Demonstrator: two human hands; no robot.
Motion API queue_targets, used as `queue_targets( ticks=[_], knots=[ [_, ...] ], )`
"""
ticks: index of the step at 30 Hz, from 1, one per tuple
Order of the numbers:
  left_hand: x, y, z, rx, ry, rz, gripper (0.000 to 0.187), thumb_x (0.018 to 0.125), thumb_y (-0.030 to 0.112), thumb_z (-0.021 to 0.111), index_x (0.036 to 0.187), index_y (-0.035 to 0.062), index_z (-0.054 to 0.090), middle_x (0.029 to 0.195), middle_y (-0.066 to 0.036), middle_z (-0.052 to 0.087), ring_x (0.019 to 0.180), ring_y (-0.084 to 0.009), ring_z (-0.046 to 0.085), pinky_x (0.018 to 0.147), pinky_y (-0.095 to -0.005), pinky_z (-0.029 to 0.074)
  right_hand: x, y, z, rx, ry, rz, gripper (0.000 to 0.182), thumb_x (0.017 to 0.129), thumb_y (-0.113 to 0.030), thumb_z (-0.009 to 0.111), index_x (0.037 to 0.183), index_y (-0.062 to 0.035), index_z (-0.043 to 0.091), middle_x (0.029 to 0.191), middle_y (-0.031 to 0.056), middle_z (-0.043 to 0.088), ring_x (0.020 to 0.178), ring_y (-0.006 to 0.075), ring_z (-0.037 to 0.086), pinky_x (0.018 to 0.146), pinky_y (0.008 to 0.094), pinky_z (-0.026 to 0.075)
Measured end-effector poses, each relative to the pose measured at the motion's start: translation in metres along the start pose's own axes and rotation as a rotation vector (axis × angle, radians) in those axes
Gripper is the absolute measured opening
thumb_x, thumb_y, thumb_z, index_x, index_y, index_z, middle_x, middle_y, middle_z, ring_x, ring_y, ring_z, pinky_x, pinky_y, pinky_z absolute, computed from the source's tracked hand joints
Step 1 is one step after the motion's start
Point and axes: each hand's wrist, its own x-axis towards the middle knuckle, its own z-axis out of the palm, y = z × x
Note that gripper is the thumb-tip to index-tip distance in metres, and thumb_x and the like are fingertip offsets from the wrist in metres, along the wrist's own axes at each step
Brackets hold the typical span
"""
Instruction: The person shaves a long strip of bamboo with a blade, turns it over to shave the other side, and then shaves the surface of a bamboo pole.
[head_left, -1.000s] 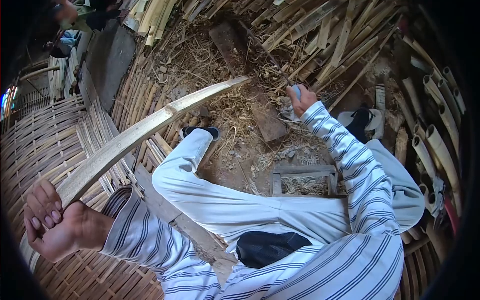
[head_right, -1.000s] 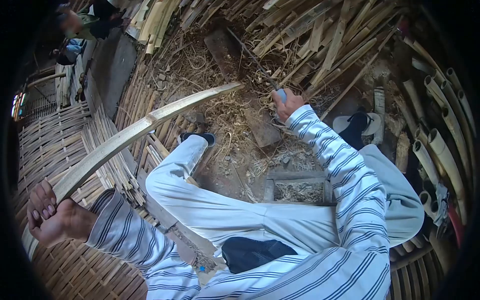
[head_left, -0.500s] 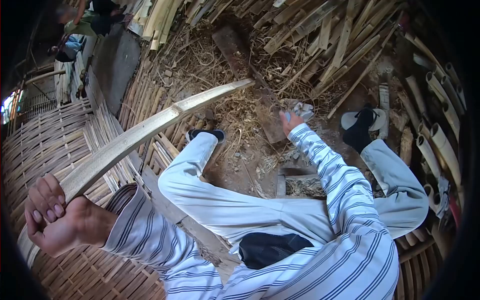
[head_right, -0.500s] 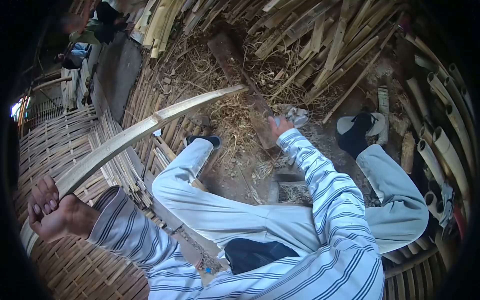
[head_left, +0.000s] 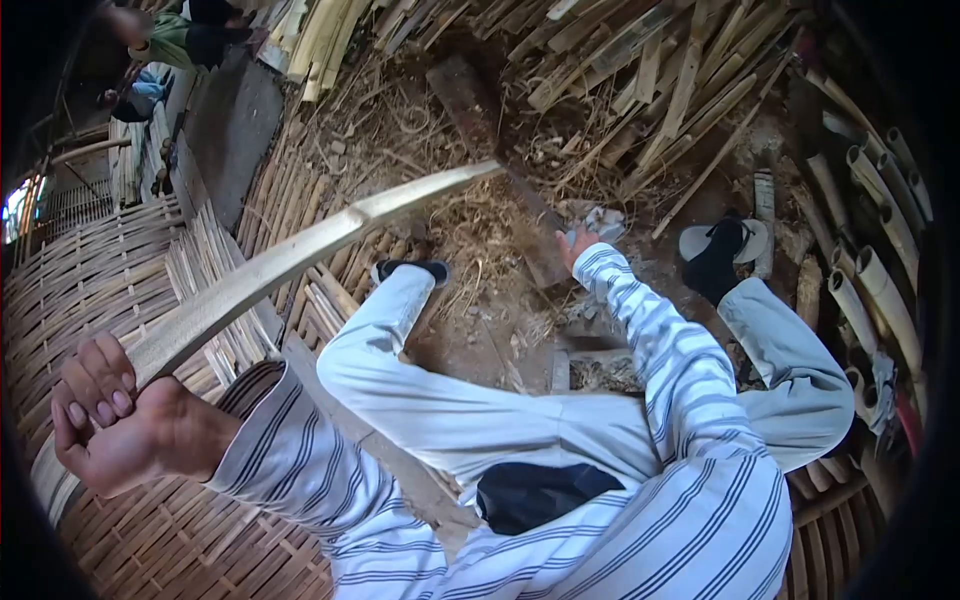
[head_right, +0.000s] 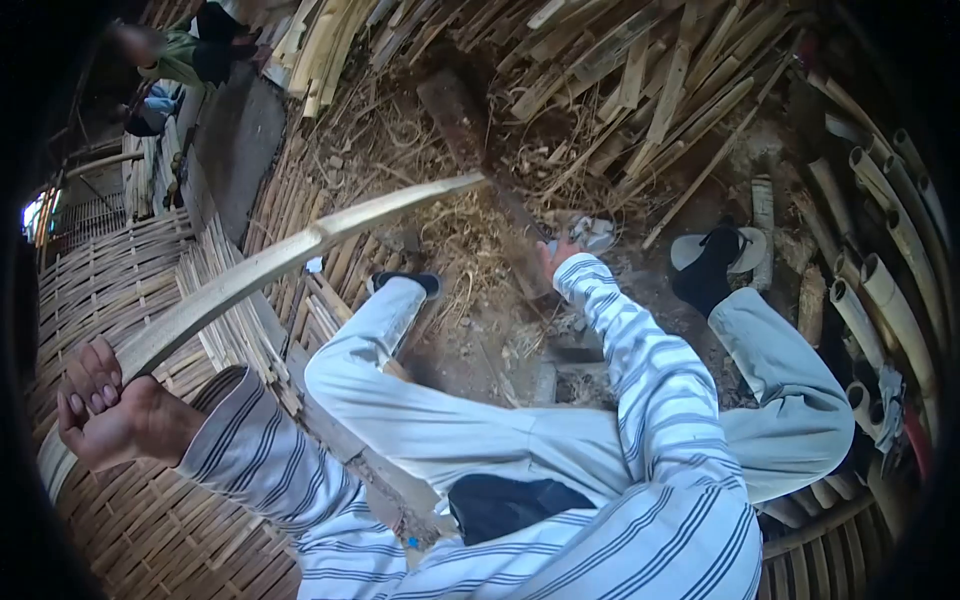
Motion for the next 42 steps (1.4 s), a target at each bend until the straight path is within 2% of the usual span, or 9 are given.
queue_targets(
  ticks=[5,12,18,25,28,32,37,40,42],
  knots=[
    [0.005,-0.007,-0.016,0.0,0.01,-0.006,0.022,0.068,0.011,0.036,0.055,0.0181,0.02,0.049,0.0,0.02,0.042,-0.0112,0.019,0.043,-0.0254,0.02,0.008,0.006,-0.019,-0.236,0.224,-0.266,0.056,0.094,-0.049,0.036,0.121,-0.0031,0.052,0.106,0.0273,0.059,0.088,0.0447,0.06,0.079,0.0484,0.048],
    [0.016,-0.014,-0.029,-0.074,-0.009,-0.011,0.022,0.067,0.01,0.037,0.055,0.0178,0.02,0.049,-0.001,0.019,0.042,-0.0117,0.018,0.044,-0.0258,0.02,-0.037,-0.028,-0.025,0.457,0.406,-0.383,0.048,0.092,-0.048,0.042,0.098,-0.0017,0.053,0.069,0.0278,0.059,0.072,0.049,0.059,0.063,0.0537,0.046],
    [0.01,-0.002,-0.014,-0.053,-0.026,-0.037,0.022,0.07,0.011,0.037,0.055,0.0176,0.021,0.049,0.0,0.019,0.042,-0.0114,0.018,0.044,-0.0254,0.021,0.021,0.014,0.081,0.107,0.119,0.051,0.073,0.085,-0.061,0.041,0.126,-0.0008,0.049,0.124,0.0281,0.051,0.112,0.0422,0.052,0.097,0.0466,0.041],
    [0.0,-0.003,-0.016,0.02,0.024,-0.008,0.023,0.069,0.014,0.037,0.055,0.0176,0.019,0.049,-0.001,0.019,0.043,-0.0117,0.018,0.045,-0.026,0.02,0.001,-0.015,0.008,0.521,0.025,-0.018,0.067,0.085,-0.063,0.043,0.093,0.0008,0.061,0.085,0.0257,0.063,0.08,0.0442,0.059,0.071,0.0469,0.046],
    [-0.002,-0.005,-0.021,0.037,0.029,-0.001,0.024,0.068,0.014,0.038,0.055,0.018,0.019,0.049,-0.001,0.019,0.043,-0.012,0.018,0.045,-0.0263,0.02,-0.02,-0.043,-0.023,0.63,0.424,-0.338,0.061,0.089,-0.059,0.04,0.089,-0.0013,0.059,0.074,0.0253,0.06,0.067,0.043,0.057,0.061,0.0471,0.043],
    [0.004,-0.008,-0.024,0.025,0.03,0.005,0.025,0.067,0.013,0.039,0.054,0.0184,0.019,0.049,-0.001,0.019,0.043,-0.0119,0.018,0.045,-0.0266,0.02,-0.06,-0.046,-0.043,0.531,0.245,-0.276,0.056,0.091,-0.054,0.039,0.104,-0.0025,0.056,0.085,0.0323,0.059,0.094,0.0468,0.057,0.08,0.0505,0.046],
    [0.007,-0.003,-0.022,-0.068,-0.014,-0.031,0.024,0.068,0.014,0.04,0.054,0.0179,0.021,0.049,0.0,0.019,0.042,-0.0114,0.019,0.044,-0.0263,0.02,0.025,0.022,0.103,0.091,0.275,-0.008,0.072,0.087,-0.058,0.04,0.123,0.0031,0.051,0.105,0.033,0.058,0.107,0.0468,0.053,0.094,0.0474,0.042],
    [0.001,0.005,-0.024,-0.054,-0.024,-0.066,0.023,0.069,0.014,0.039,0.054,0.0174,0.022,0.048,0.0,0.019,0.041,-0.0112,0.018,0.043,-0.0261,0.021,0.018,0.005,0.087,0.547,0.134,0.117,0.076,0.083,-0.065,0.043,0.1,0.0061,0.064,0.105,0.0345,0.057,0.107,0.0459,0.053,0.09,0.0442,0.043],
    [0.001,-0.002,-0.017,-0.08,0.014,-0.034,0.022,0.07,0.014,0.039,0.055,0.0172,0.023,0.048,0.0,0.019,0.041,-0.0111,0.018,0.042,-0.0259,0.02,0.024,-0.004,0.056,0.448,0.074,0.002,0.076,0.082,-0.067,0.044,0.093,0.0049,0.065,0.1,0.0289,0.062,0.097,0.0438,0.058,0.082,0.0448,0.045]
  ],
)
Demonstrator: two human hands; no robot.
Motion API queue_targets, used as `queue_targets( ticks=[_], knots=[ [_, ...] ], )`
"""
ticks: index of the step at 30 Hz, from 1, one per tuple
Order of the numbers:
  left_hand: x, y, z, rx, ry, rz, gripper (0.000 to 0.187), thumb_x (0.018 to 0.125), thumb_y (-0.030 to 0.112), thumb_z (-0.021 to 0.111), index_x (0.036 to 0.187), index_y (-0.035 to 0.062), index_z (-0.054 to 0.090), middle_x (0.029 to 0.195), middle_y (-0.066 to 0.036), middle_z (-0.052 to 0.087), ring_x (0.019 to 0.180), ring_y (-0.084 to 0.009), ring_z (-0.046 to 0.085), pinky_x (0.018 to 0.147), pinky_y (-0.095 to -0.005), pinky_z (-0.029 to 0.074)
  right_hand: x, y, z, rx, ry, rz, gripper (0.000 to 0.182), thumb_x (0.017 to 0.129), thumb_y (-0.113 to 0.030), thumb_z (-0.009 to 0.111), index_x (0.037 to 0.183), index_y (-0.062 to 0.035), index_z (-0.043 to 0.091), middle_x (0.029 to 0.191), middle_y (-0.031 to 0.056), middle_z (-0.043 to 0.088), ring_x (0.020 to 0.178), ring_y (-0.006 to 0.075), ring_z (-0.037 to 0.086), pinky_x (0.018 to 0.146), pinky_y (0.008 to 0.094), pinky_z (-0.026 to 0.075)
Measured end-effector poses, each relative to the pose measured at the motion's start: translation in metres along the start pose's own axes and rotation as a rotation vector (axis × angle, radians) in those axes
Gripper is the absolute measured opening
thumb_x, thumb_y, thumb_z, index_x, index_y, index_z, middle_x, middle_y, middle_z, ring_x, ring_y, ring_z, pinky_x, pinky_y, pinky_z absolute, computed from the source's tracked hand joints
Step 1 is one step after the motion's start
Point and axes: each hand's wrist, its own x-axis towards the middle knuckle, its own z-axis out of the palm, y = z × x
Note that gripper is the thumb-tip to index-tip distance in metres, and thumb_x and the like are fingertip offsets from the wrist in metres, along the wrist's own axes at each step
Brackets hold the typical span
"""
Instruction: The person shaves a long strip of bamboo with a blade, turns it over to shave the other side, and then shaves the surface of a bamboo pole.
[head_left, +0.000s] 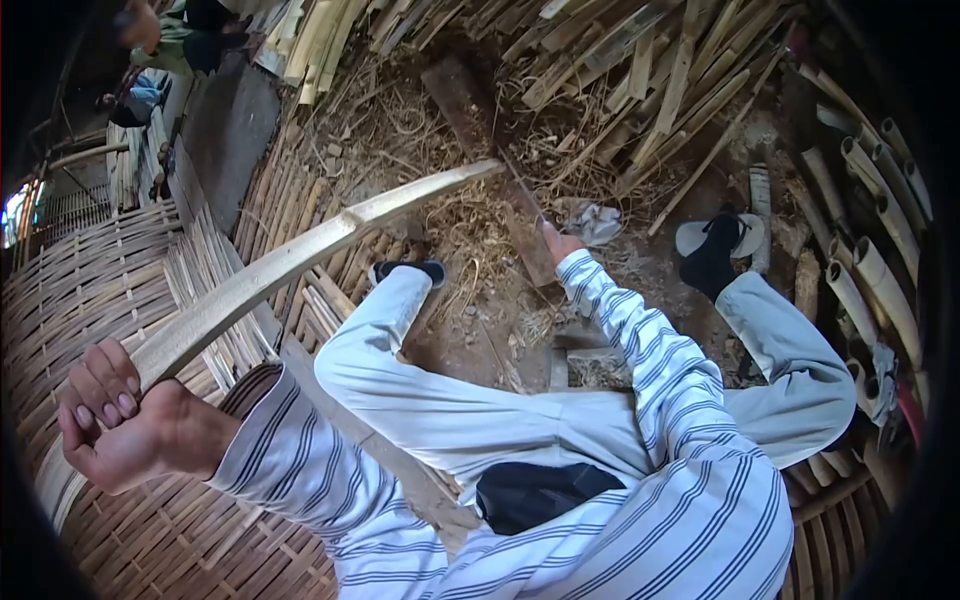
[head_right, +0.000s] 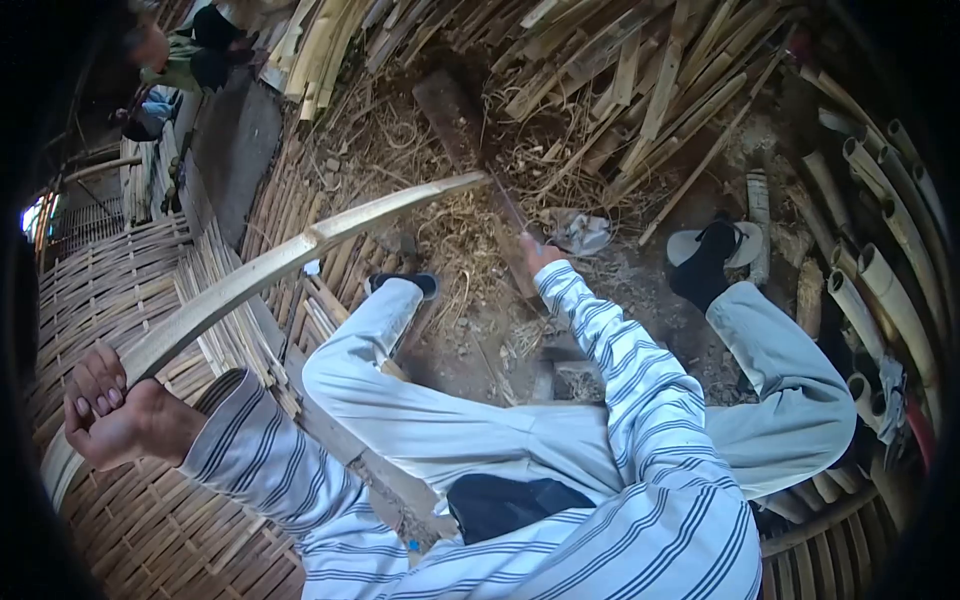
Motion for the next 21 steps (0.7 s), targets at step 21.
queue_targets(
  ticks=[21],
  knots=[
    [0.006,-0.012,-0.017,0.106,0.125,-0.007,0.022,0.07,0.013,0.037,0.055,0.018,0.022,0.049,0.001,0.019,0.042,-0.0113,0.019,0.044,-0.0259,0.02,-0.047,-0.018,-0.04,-0.092,0.08,-0.265,0.054,0.087,-0.052,0.049,0.117,-0.0075,0.052,0.087,0.0295,0.062,0.085,0.0474,0.06,0.075,0.0513,0.048]
  ],
)
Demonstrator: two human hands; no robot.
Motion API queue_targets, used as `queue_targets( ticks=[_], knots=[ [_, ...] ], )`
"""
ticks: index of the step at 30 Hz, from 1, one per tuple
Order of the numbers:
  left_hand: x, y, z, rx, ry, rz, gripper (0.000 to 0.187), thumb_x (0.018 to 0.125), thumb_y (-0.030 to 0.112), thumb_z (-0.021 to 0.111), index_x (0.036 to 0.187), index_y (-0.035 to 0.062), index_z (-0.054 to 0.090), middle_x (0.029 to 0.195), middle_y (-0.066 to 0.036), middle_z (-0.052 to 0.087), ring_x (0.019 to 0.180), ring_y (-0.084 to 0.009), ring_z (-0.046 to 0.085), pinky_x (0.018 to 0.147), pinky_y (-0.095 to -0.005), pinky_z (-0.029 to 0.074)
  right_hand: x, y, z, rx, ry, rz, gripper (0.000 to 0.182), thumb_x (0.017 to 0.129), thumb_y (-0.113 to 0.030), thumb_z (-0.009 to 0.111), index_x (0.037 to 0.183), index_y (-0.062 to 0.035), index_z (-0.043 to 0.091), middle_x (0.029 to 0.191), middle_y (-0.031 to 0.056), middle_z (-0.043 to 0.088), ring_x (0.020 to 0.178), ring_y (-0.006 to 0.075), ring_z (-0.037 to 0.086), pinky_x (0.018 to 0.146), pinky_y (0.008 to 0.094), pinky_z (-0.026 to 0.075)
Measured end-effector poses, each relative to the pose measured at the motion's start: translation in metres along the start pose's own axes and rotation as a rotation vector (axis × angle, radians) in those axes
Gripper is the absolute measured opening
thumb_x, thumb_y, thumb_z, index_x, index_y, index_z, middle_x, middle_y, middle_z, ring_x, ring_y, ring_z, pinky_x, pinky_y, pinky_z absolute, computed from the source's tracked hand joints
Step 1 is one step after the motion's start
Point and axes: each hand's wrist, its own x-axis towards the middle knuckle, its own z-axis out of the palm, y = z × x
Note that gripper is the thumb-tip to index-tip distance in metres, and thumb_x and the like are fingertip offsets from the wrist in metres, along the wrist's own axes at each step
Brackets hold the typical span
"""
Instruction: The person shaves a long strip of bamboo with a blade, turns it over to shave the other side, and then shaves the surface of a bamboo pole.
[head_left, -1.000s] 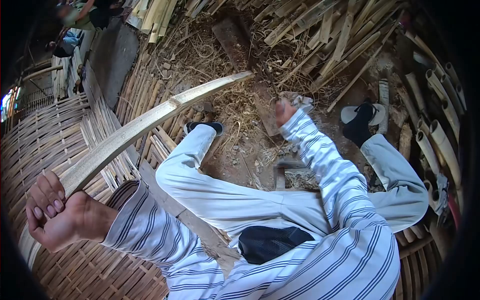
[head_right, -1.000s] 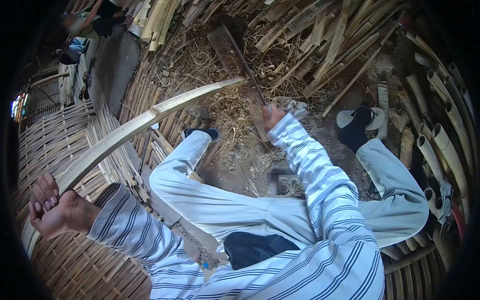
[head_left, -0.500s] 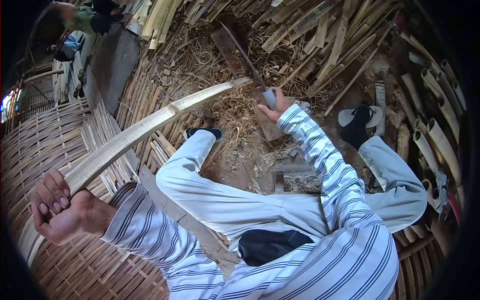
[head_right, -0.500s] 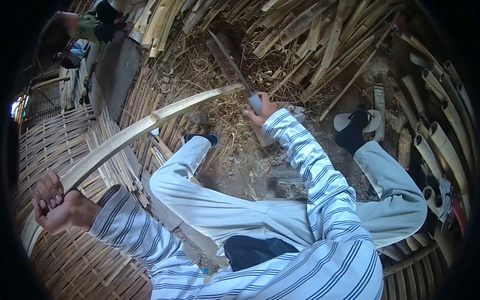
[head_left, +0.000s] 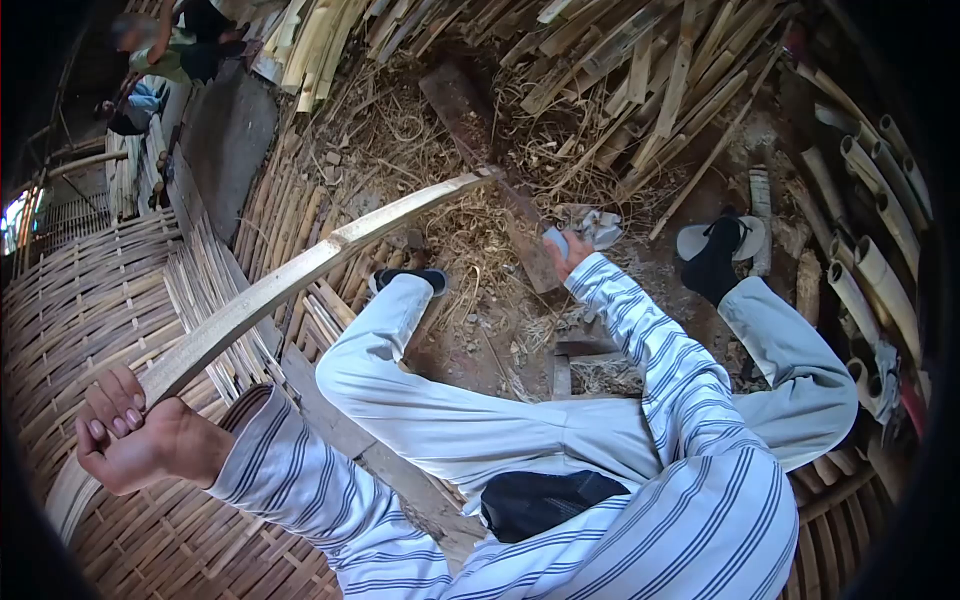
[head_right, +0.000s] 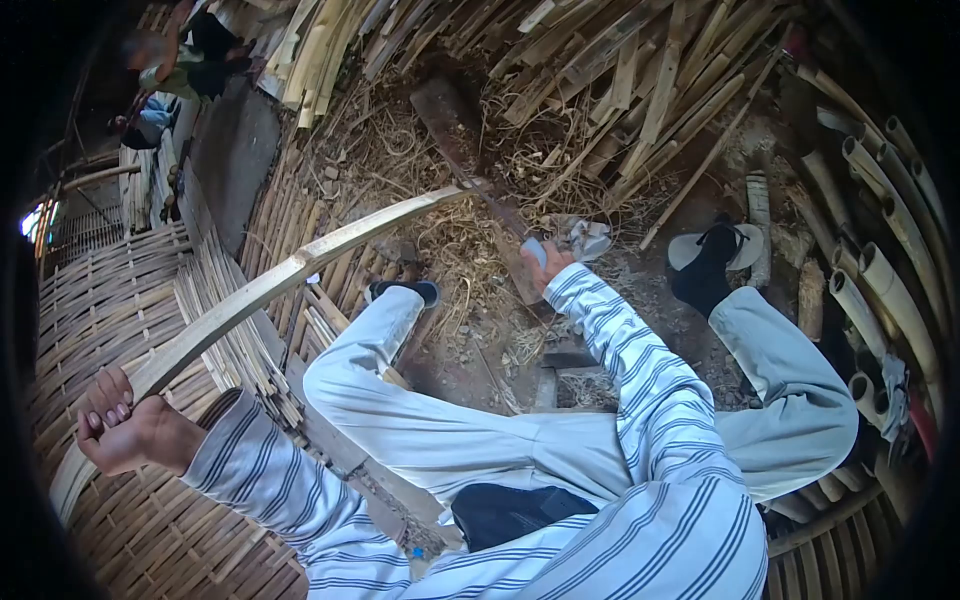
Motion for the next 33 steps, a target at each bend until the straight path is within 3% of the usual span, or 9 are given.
queue_targets(
  ticks=[5,9,11,21,22,23,27,30,33],
  knots=[
    [0.004,0.001,-0.001,-0.014,-0.049,-0.003,0.024,0.069,0.015,0.04,0.055,0.0177,0.021,0.049,0.0,0.019,0.043,-0.0119,0.019,0.045,-0.0259,0.02,0.001,-0.001,-0.001,0.279,0.196,-0.34,0.053,0.09,-0.053,0.045,0.115,-0.007,0.052,0.073,0.0263,0.062,0.071,0.0464,0.062,0.061,0.0508,0.05],
    [0.0,0.007,0.005,-0.03,-0.084,-0.002,0.024,0.069,0.014,0.039,0.055,0.0176,0.02,0.049,0.0,0.019,0.043,-0.0117,0.019,0.045,-0.026,0.02,0.021,0.049,0.037,-0.41,0.03,0.111,0.061,0.09,-0.055,0.042,0.121,-0.0024,0.051,0.108,0.0316,0.057,0.098,0.0444,0.058,0.086,0.0492,0.046],
    [-0.003,0.011,0.016,-0.036,-0.099,0.016,0.024,0.069,0.014,0.038,0.054,0.0176,0.02,0.049,0.0,0.019,0.043,-0.0117,0.018,0.044,-0.0261,0.02,0.024,0.042,0.021,-0.231,-0.136,0.193,0.071,0.088,-0.062,0.036,0.123,-0.0019,0.051,0.122,0.0307,0.05,0.111,0.0463,0.049,0.097,0.0466,0.039],
    [-0.004,0.007,0.01,-0.04,-0.087,0.02,0.023,0.069,0.013,0.038,0.054,0.0174,0.021,0.048,0.0,0.019,0.041,-0.0108,0.018,0.043,-0.026,0.019,-0.014,0.0,-0.022,0.093,0.062,-0.102,0.05,0.089,-0.053,0.044,0.101,-0.0064,0.057,0.088,0.0267,0.062,0.089,0.0481,0.058,0.077,0.0535,0.045],
    [-0.005,0.007,0.008,-0.045,-0.08,0.017,0.023,0.07,0.013,0.038,0.054,0.0173,0.021,0.048,0.0,0.019,0.041,-0.0108,0.018,0.043,-0.0261,0.019,-0.015,0.014,-0.01,0.08,-0.023,0.028,0.05,0.089,-0.05,0.045,0.108,-0.0061,0.056,0.095,0.0287,0.061,0.096,0.047,0.056,0.083,0.051,0.045],
    [-0.005,0.008,0.009,-0.057,-0.077,0.015,0.023,0.07,0.013,0.038,0.055,0.0173,0.022,0.048,0.0,0.019,0.041,-0.0108,0.018,0.043,-0.0262,0.019,-0.005,0.051,0.022,-0.058,0.198,-0.212,0.057,0.089,-0.052,0.045,0.118,-0.0036,0.054,0.11,0.0306,0.057,0.107,0.0447,0.053,0.092,0.0469,0.043],
    [-0.009,0.013,0.016,-0.063,-0.022,-0.009,0.025,0.072,0.014,0.039,0.055,0.0173,0.02,0.048,0.001,0.019,0.041,-0.0106,0.018,0.043,-0.0261,0.018,0.0,0.028,0.004,-0.124,-0.174,0.179,0.071,0.087,-0.06,0.042,0.126,-0.0009,0.05,0.121,0.0304,0.051,0.114,0.0439,0.049,0.097,0.0469,0.04],
    [-0.01,0.014,0.017,-0.06,-0.019,-0.018,0.025,0.071,0.013,0.039,0.055,0.0176,0.02,0.048,0.001,0.019,0.041,-0.0107,0.018,0.043,-0.026,0.019,0.002,-0.006,-0.022,-0.129,-0.112,0.216,0.061,0.088,-0.056,0.044,0.115,-0.0023,0.056,0.113,0.0312,0.055,0.1,0.0466,0.056,0.085,0.0478,0.046],
    [-0.007,0.007,0.004,-0.054,-0.063,-0.012,0.024,0.071,0.013,0.038,0.055,0.0177,0.02,0.048,0.0,0.019,0.041,-0.0109,0.019,0.043,-0.0264,0.02,0.01,-0.006,-0.019,0.052,0.055,-0.117,0.051,0.089,-0.051,0.046,0.105,-0.0033,0.058,0.108,0.0312,0.056,0.093,0.0461,0.058,0.074,0.0468,0.049]
  ],
)
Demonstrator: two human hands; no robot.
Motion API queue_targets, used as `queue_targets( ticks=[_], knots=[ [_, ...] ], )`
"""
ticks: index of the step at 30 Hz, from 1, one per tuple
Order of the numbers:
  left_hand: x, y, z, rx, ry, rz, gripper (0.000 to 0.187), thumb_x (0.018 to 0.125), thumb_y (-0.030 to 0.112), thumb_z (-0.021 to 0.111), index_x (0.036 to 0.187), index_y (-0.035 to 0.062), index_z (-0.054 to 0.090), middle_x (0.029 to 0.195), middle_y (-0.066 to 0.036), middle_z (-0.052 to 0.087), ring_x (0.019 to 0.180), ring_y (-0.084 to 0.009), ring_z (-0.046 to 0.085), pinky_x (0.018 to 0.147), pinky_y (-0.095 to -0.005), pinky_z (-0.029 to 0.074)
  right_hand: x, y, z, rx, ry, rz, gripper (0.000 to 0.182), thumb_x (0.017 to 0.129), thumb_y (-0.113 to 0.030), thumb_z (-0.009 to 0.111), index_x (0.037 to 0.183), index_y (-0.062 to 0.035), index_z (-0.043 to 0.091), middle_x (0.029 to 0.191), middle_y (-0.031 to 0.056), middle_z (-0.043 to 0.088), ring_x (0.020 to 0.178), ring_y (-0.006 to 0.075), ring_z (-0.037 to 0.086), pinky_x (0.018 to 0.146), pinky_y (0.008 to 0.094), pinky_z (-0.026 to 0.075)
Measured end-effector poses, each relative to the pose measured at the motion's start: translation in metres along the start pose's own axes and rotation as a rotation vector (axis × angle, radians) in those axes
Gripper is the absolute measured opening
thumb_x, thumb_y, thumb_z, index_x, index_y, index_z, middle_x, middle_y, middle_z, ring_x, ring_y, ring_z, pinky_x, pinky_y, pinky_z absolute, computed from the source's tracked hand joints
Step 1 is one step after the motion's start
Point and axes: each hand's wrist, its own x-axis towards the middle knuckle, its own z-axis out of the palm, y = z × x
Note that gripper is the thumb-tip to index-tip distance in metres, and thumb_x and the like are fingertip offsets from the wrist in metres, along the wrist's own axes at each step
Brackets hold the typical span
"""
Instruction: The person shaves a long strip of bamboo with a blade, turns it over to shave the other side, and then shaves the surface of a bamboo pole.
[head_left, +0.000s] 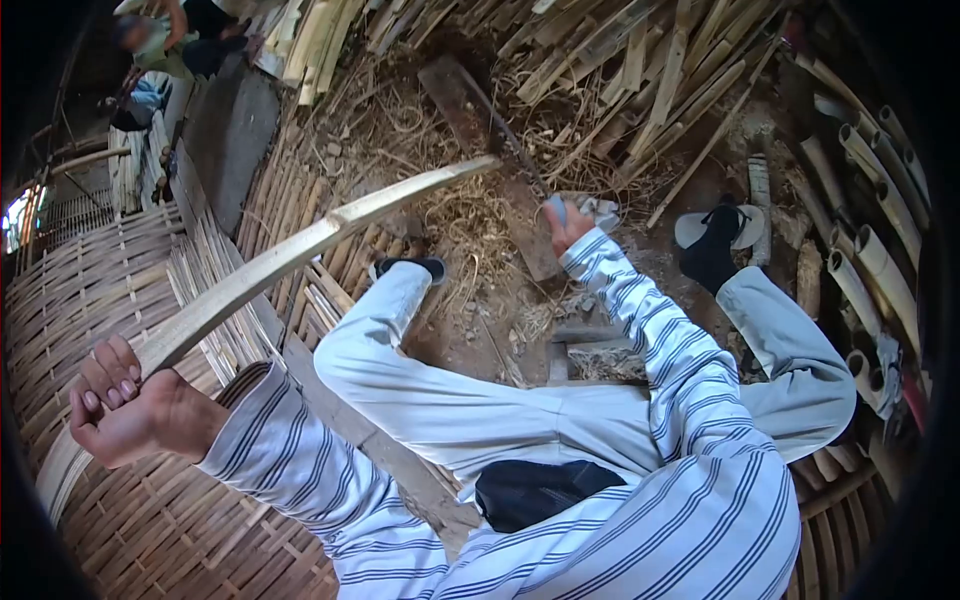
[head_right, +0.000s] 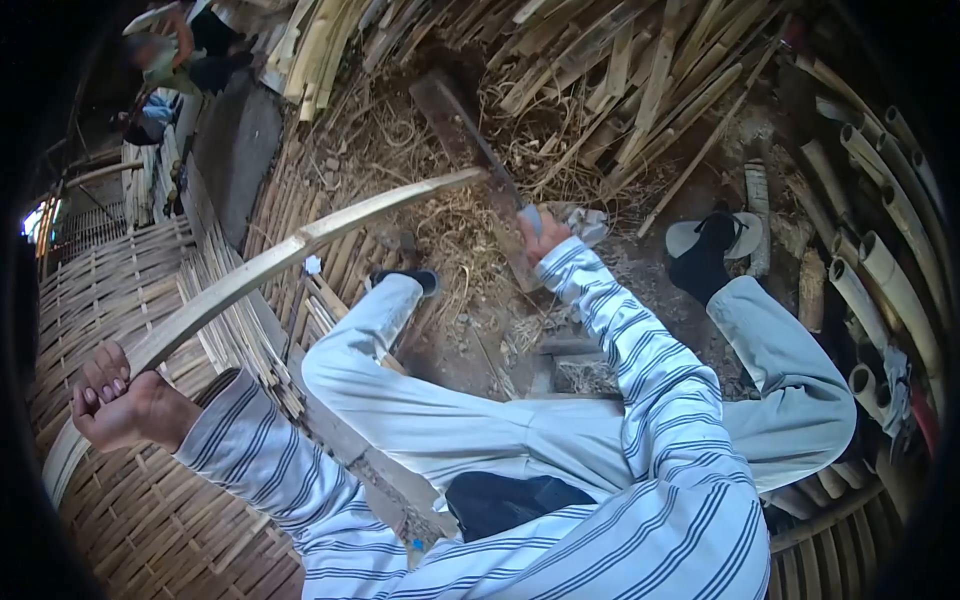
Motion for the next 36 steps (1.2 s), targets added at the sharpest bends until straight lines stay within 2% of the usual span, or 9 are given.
queue_targets(
  ticks=[3,6,8,12,20,26,31,33,36],
  knots=[
    [0.003,-0.002,-0.003,0.024,0.007,0.022,0.024,0.07,0.014,0.038,0.054,0.0178,0.021,0.048,0.0,0.019,0.042,-0.011,0.019,0.043,-0.0268,0.02,-0.017,-0.039,-0.022,0.163,0.033,-0.031,0.043,0.09,-0.046,0.047,0.097,-0.0044,0.056,0.109,0.0309,0.055,0.089,0.0448,0.058,0.066,0.0451,0.05],
    [0.0,0.001,0.002,0.035,0.017,0.025,0.024,0.07,0.013,0.037,0.054,0.0179,0.02,0.049,0.0,0.019,0.042,-0.0108,0.018,0.043,-0.0268,0.02,-0.018,0.01,0.022,-0.179,-0.135,0.209,0.051,0.089,-0.049,0.046,0.109,-0.0036,0.056,0.105,0.0306,0.057,0.091,0.0456,0.059,0.071,0.047,0.049],
    [-0.001,0.005,0.004,-0.014,-0.001,0.005,0.024,0.07,0.013,0.037,0.054,0.0178,0.019,0.049,0.001,0.019,0.042,-0.0105,0.018,0.043,-0.0266,0.02,-0.013,0.095,0.088,-0.452,0.262,-0.083,0.063,0.087,-0.055,0.044,0.114,0.0001,0.057,0.093,0.0307,0.061,0.092,0.0464,0.059,0.077,0.0496,0.048],
    [-0.009,0.008,0.009,0.041,0.038,0.016,0.023,0.072,0.014,0.035,0.056,0.0181,0.019,0.05,0.001,0.017,0.043,-0.01,0.017,0.041,-0.0256,0.018,-0.003,0.041,0.065,-0.088,-0.089,0.349,0.07,0.085,-0.06,0.043,0.104,0.0046,0.062,0.09,0.0316,0.061,0.096,0.0446,0.058,0.081,0.0461,0.046],
    [0.001,-0.002,-0.006,0.022,0.056,0.033,0.025,0.072,0.014,0.038,0.055,0.0176,0.02,0.049,0.001,0.018,0.042,-0.0108,0.017,0.043,-0.0267,0.018,-0.015,-0.045,-0.009,0.085,-0.002,0.094,0.053,0.09,-0.053,0.04,0.104,-0.0059,0.058,0.085,0.0274,0.062,0.084,0.0488,0.058,0.076,0.0503,0.047],
    [-0.001,0.005,0.001,-0.014,0.066,-0.005,0.025,0.071,0.015,0.039,0.055,0.0173,0.02,0.049,0.001,0.019,0.042,-0.0109,0.017,0.043,-0.0265,0.018,-0.018,0.063,0.061,-0.253,-0.232,0.348,0.077,0.084,-0.062,0.045,0.128,0.0023,0.047,0.121,0.03,0.053,0.112,0.0432,0.051,0.099,0.0462,0.038],
    [0.0,0.004,0.008,-0.084,0.057,-0.001,0.026,0.074,0.016,0.04,0.055,0.0174,0.022,0.047,0.002,0.022,0.039,-0.0085,0.019,0.039,-0.0241,0.016,-0.004,0.022,0.039,0.381,-0.29,0.739,0.073,0.081,-0.066,0.049,0.103,0.0029,0.059,0.07,0.0157,0.061,0.049,0.027,0.059,0.047,0.0421,0.05],
    [0.004,0.002,0.004,-0.145,-0.029,-0.024,0.025,0.074,0.016,0.04,0.056,0.017,0.023,0.047,0.002,0.022,0.039,-0.0083,0.018,0.038,-0.0242,0.016,-0.004,0.016,0.03,0.61,-0.361,0.762,0.063,0.081,-0.063,0.053,0.086,-0.0011,0.053,0.058,0.01,0.05,0.043,0.0237,0.051,0.042,0.0413,0.044],
    [0.011,0.001,-0.009,-0.269,-0.172,-0.065,0.022,0.074,0.017,0.041,0.057,0.0172,0.028,0.046,0.003,0.023,0.037,-0.0074,0.018,0.035,-0.0236,0.019,-0.001,0.006,0.017,0.696,-0.412,0.732,0.053,0.081,-0.053,0.062,0.089,-0.0013,0.05,0.053,0.0057,0.046,0.04,0.0205,0.047,0.038,0.0383,0.04]
  ],
)
